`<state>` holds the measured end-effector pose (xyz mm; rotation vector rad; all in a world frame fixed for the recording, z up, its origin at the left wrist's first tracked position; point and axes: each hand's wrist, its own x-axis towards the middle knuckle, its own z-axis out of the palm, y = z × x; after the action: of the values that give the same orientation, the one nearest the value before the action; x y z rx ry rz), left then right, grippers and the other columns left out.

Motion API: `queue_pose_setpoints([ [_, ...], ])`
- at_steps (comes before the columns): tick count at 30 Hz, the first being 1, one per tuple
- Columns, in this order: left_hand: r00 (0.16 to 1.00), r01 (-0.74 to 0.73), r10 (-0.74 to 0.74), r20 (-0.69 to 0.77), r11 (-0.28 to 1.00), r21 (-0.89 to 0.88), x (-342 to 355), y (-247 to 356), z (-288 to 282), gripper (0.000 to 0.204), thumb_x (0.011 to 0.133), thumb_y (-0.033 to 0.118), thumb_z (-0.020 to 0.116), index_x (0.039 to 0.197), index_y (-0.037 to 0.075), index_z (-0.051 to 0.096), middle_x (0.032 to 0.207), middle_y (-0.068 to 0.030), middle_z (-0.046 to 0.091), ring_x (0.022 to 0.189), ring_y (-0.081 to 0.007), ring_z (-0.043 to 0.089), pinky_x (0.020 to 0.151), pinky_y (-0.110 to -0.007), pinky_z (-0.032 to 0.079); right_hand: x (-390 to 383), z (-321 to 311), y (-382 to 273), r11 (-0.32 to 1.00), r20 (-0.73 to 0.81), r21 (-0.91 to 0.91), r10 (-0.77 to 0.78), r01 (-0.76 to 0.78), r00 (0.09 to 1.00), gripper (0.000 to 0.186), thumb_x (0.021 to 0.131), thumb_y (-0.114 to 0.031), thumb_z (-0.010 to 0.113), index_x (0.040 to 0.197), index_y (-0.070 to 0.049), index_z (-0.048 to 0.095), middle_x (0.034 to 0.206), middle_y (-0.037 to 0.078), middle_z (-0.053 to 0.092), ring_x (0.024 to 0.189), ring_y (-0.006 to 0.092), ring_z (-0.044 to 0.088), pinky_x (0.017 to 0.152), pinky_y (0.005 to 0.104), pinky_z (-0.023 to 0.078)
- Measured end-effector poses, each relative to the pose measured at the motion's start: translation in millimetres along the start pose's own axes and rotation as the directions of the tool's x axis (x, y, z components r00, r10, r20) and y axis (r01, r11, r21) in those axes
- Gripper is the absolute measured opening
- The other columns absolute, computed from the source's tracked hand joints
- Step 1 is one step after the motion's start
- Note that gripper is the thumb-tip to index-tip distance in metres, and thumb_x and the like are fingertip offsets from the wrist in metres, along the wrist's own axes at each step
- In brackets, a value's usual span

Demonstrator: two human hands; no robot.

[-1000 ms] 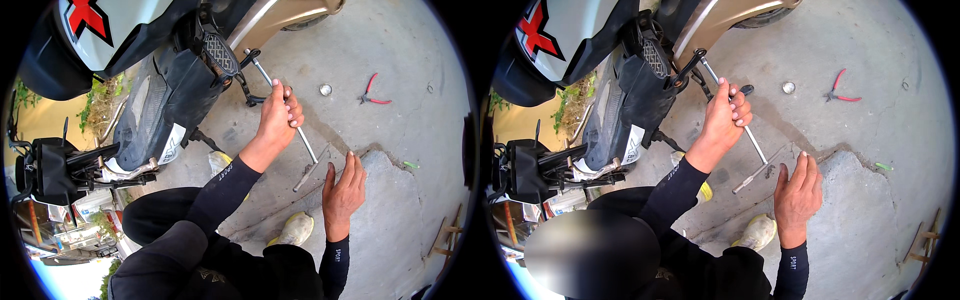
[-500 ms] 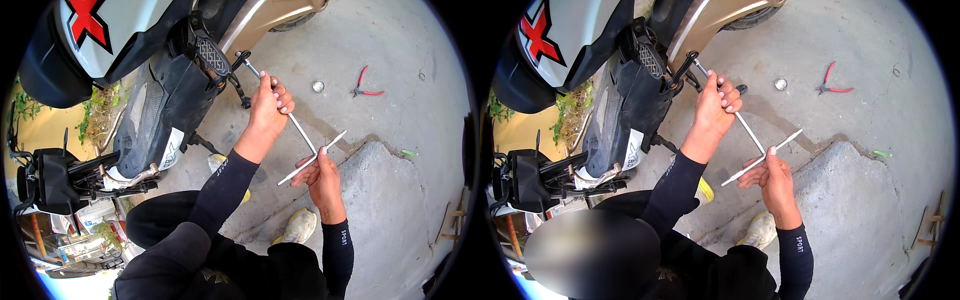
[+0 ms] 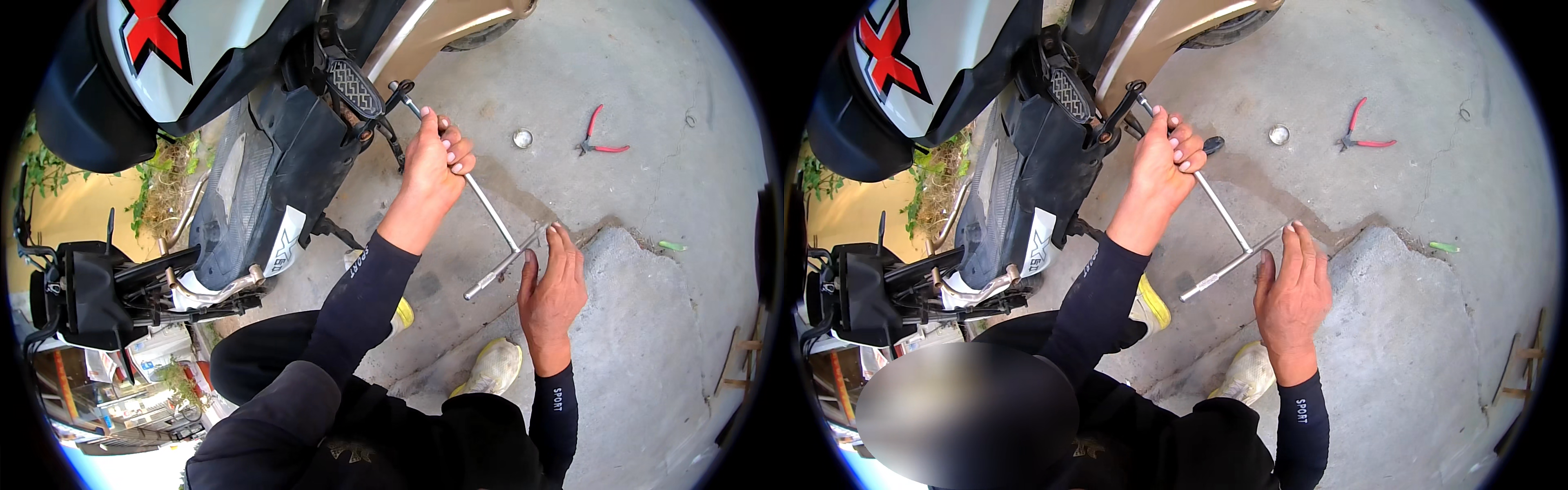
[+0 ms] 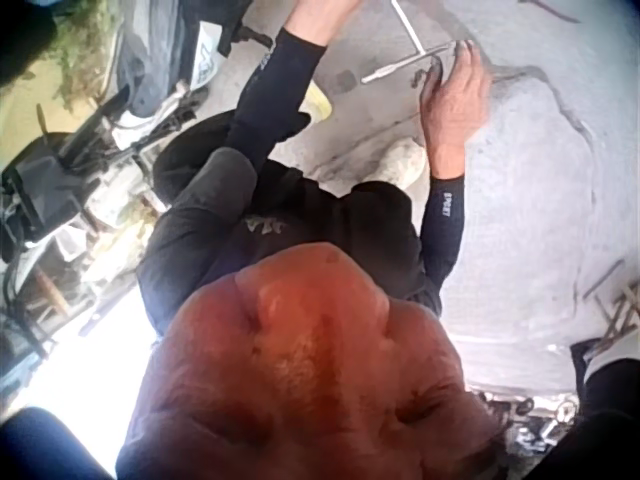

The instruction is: The person uses a T-handle wrench to loosen and tighten bolts on the rear fender and footpeg area of a motorcycle. They also handle a small metal cap and pliers are visible on the ground.

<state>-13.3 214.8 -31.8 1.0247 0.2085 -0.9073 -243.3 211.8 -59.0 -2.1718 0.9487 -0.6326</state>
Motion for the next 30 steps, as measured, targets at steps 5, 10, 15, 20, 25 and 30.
queue_pose_setpoints([
  [5, 0.999, -0.035, 0.035, -0.01, 0.999, -0.006, 9.4, 0.1, -4.4, 0.036, 0.106, 0.042, 0.039, 0.087, 0.011, 0.044, 0.063, 0.0032, 0.032, 0.048, -0.0083, 0.026, 0.043, -0.025, 0.022, -2.4, 10.4, 5.3, 0.592, 0.456, 0.616, 0.27, -0.52, 0.848, 0.031, 0.101, -0.025, 0.054, 0.092, 0.002, 0.067, 0.068, 0.013, 0.065, 0.065, 0.0335, 0.065, 0.065, 0.0408, 0.054],
  [10, 0.999, -0.032, 0.033, -0.025, 0.998, 0.058, 14.8, 6.0, -6.0, 0.036, 0.106, 0.042, 0.039, 0.086, 0.012, 0.044, 0.061, 0.0037, 0.031, 0.047, -0.0082, 0.026, 0.042, -0.025, 0.022, -2.8, 9.4, 13.7, 0.916, -0.026, 0.378, 0.157, -0.136, 0.987, 0.051, 0.103, -0.042, 0.045, 0.09, 0.003, 0.064, 0.064, 0.015, 0.063, 0.054, 0.0299, 0.061, 0.061, 0.0383, 0.053],
  [15, 0.999, -0.042, 0.042, 0.003, 0.999, 0.016, 29.8, 10.8, -21.8, 0.036, 0.105, 0.044, 0.042, 0.087, 0.013, 0.044, 0.062, 0.0032, 0.033, 0.047, -0.0083, 0.026, 0.042, -0.026, 0.022, 11.2, 16.9, -12.0, -0.072, 0.681, 0.712, 0.316, -0.699, 0.661, 0.034, 0.099, -0.03, 0.058, 0.095, 0.004, 0.062, 0.069, 0.015, 0.065, 0.051, 0.0313, 0.06, 0.059, 0.0336, 0.052],
  [20, 1.0, -0.011, 0.01, 0.022, 0.999, 0.051, 31.4, 14.7, -5.7, 0.035, 0.104, 0.042, 0.044, 0.087, 0.013, 0.046, 0.061, 0.0032, 0.034, 0.046, -0.0085, 0.028, 0.041, -0.025, 0.022, -1.5, 1.6, 15.2, 0.985, -0.191, -0.165, -0.091, 0.06, 0.977, 0.029, 0.094, -0.024, 0.064, 0.099, 0.005, 0.063, 0.074, 0.019, 0.066, 0.06, 0.0339, 0.063, 0.061, 0.0383, 0.053],
  [25, 0.989, -0.062, 0.058, 0.133, 0.998, 0.03, 64.8, 22.8, -50.7, 0.032, 0.106, 0.034, 0.042, 0.087, 0.01, 0.047, 0.062, 0.0023, 0.034, 0.046, -0.0079, 0.029, 0.038, -0.024, 0.025, -0.3, 16.2, 5.8, -0.206, 0.791, 0.612, 0.138, -0.764, 0.596, 0.054, 0.105, -0.043, 0.042, 0.085, 0.003, 0.062, 0.066, 0.01, 0.066, 0.055, 0.0215, 0.064, 0.055, 0.0296, 0.051],
  [30, 0.98, -0.089, 0.07, 0.186, 0.991, 0.095, 100.2, 37.3, -87.8, 0.027, 0.106, 0.029, 0.046, 0.089, 0.008, 0.047, 0.062, 0.0021, 0.033, 0.046, -0.0068, 0.026, 0.037, -0.023, 0.022, -3.5, 15.7, 2.1, 0.489, 0.434, 0.708, 0.267, -0.51, 0.86, 0.052, 0.102, -0.046, 0.044, 0.083, 0.0, 0.061, 0.067, 0.012, 0.066, 0.056, 0.0234, 0.064, 0.055, 0.0329, 0.053],
])
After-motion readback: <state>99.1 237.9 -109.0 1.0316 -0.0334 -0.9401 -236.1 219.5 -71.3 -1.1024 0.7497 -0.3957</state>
